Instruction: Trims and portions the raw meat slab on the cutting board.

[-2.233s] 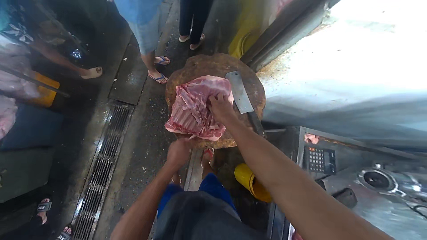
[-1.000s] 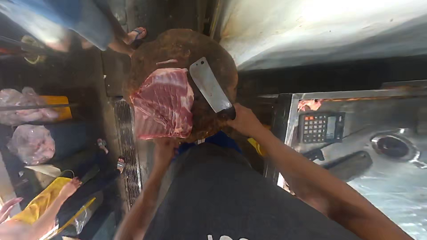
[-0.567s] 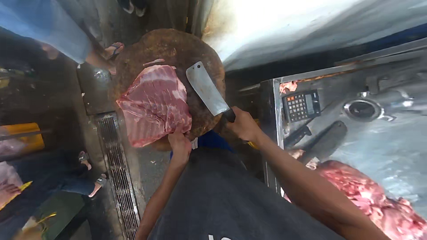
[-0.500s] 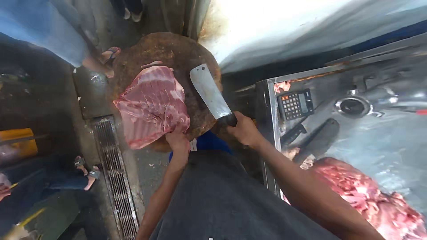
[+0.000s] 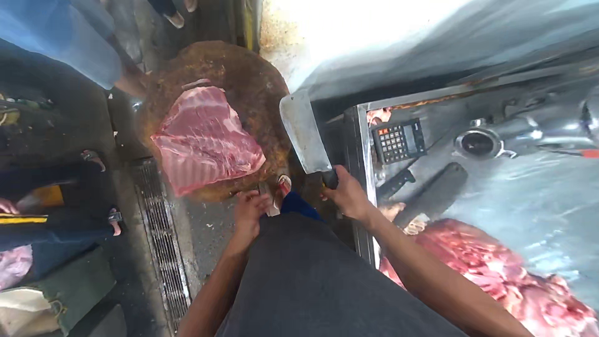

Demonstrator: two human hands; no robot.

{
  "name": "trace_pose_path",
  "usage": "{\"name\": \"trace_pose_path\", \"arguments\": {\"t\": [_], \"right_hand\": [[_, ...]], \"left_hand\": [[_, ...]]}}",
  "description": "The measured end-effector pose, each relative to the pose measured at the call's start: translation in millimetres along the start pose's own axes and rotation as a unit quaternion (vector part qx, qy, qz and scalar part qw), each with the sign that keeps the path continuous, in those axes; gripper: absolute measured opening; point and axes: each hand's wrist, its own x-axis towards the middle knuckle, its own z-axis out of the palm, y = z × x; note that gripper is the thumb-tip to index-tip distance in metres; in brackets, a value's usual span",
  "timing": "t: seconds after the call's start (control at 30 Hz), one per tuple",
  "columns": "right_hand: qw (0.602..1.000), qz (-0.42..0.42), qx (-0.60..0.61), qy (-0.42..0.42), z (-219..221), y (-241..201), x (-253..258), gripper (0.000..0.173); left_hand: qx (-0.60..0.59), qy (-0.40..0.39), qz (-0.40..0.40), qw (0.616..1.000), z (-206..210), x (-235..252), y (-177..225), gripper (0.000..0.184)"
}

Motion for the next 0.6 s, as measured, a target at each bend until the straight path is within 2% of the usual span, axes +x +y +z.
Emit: {"name": "trace_pose_path", "arguments": {"t": [0.03, 0.07, 0.13, 0.2, 0.27, 0.37, 0.4, 0.47, 0.6], "right_hand": [[1.000, -0.007, 0.025, -0.001, 1, 3, -6, 0.056], [0.999, -0.022, 0.037, 0.011, 2, 3, -13, 0.055], [0.997, -0.041, 0.032, 0.051, 8, -1, -29, 0.054], [0.997, -0.027, 0.028, 0.074, 17, -4, -41, 0.055], [0.997, -0.009, 0.022, 0.071, 29, -6, -49, 0.050], [0.995, -0.012, -0.018, 0.099, 57, -10, -65, 0.045], [0.992, -0.025, -0.027, 0.120, 71, -11, -72, 0.045], [0.988, -0.043, -0.024, 0.148, 101, -17, -83, 0.045], [0.991, 0.004, -0.019, 0.129, 141, -45, -97, 0.039]], "left_hand": [[0.103, 0.021, 0.073, 0.992, -5, -6, 11, 0.031], [0.221, 0.049, 0.154, 0.962, -8, -7, 25, 0.030], [0.428, 0.086, 0.289, 0.852, -12, 11, 48, 0.039], [0.582, 0.071, 0.364, 0.724, -20, 47, 53, 0.045], [0.663, 0.043, 0.421, 0.617, -35, 75, 46, 0.038], [0.701, -0.035, 0.488, 0.520, -66, 81, 36, 0.026], [0.712, -0.066, 0.486, 0.502, -78, 79, 35, 0.021], [0.724, -0.127, 0.467, 0.491, -97, 72, 44, 0.020], [0.666, -0.190, 0.488, 0.531, -122, 69, 72, 0.027]]}}
